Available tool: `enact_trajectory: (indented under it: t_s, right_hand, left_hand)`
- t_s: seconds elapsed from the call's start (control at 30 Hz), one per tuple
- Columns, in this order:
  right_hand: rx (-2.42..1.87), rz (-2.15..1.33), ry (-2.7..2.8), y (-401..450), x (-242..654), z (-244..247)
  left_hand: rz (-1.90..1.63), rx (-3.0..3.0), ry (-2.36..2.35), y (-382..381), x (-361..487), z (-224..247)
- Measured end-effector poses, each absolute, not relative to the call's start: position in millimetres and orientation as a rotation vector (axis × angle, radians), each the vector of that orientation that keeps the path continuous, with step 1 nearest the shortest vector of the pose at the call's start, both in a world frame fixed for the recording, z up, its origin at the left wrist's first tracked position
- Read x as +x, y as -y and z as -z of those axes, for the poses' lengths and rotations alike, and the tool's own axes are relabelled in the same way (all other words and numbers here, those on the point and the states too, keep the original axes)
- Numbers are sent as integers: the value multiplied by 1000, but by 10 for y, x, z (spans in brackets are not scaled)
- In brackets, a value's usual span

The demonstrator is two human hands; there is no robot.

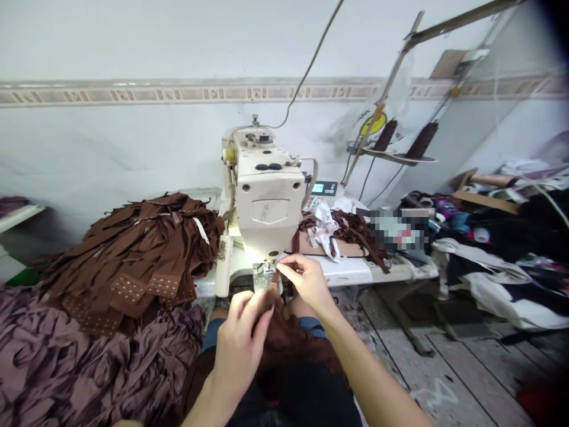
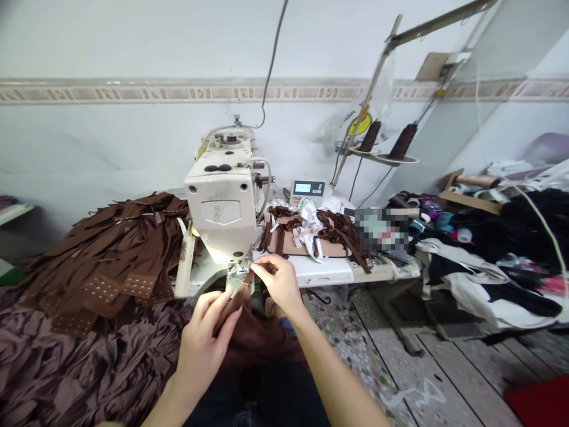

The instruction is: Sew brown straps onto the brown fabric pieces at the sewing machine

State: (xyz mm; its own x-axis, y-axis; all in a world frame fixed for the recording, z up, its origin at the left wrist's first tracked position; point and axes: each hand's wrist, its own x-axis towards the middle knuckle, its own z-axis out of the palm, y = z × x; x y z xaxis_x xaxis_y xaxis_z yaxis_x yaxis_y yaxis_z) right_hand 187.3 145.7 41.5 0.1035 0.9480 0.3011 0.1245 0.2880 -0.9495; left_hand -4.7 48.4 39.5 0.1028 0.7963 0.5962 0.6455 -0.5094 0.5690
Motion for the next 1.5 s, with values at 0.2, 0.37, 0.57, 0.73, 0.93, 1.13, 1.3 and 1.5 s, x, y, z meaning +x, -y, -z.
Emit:
enact_trajectory:
  t_s: [0.2,0.37,0.57,0.73,0.93,1.13,1.3,1.5]
  right_hand:
    - [-1100,-734,1478,-1622,1864,-454]
    - [-1130,-728,1517,-1805,1851,-417]
    - [-1165,-726,1490,-1994,1809,-334]
    - [-1157,-790,1428,-1976,1799,-312]
    - [-1176,-956,1312,-1736,1970,-279]
    - [-1199,-1303,1324,-1365,2329,-36]
    - [-1212,-1518,1434,-1039,2320,86]
    - [-1155,-1465,1399,-846,2116,-135]
  left_hand:
    - [-1245,2708,-1390,-462,-7,-360]
    - [-1220,2681,-1556,-524,98,-354]
    - [-1082,2704,-1664,-627,169,-333]
    - [-1031,2651,-1633,-602,147,-353]
    - [-1218,2358,-1423,-407,-200,-344]
    - [-1100,2016,-1450,-276,-944,43]
    - [-1046,2089,-1546,-294,-1248,197]
    - [-971,2094,-1992,-439,-1039,91]
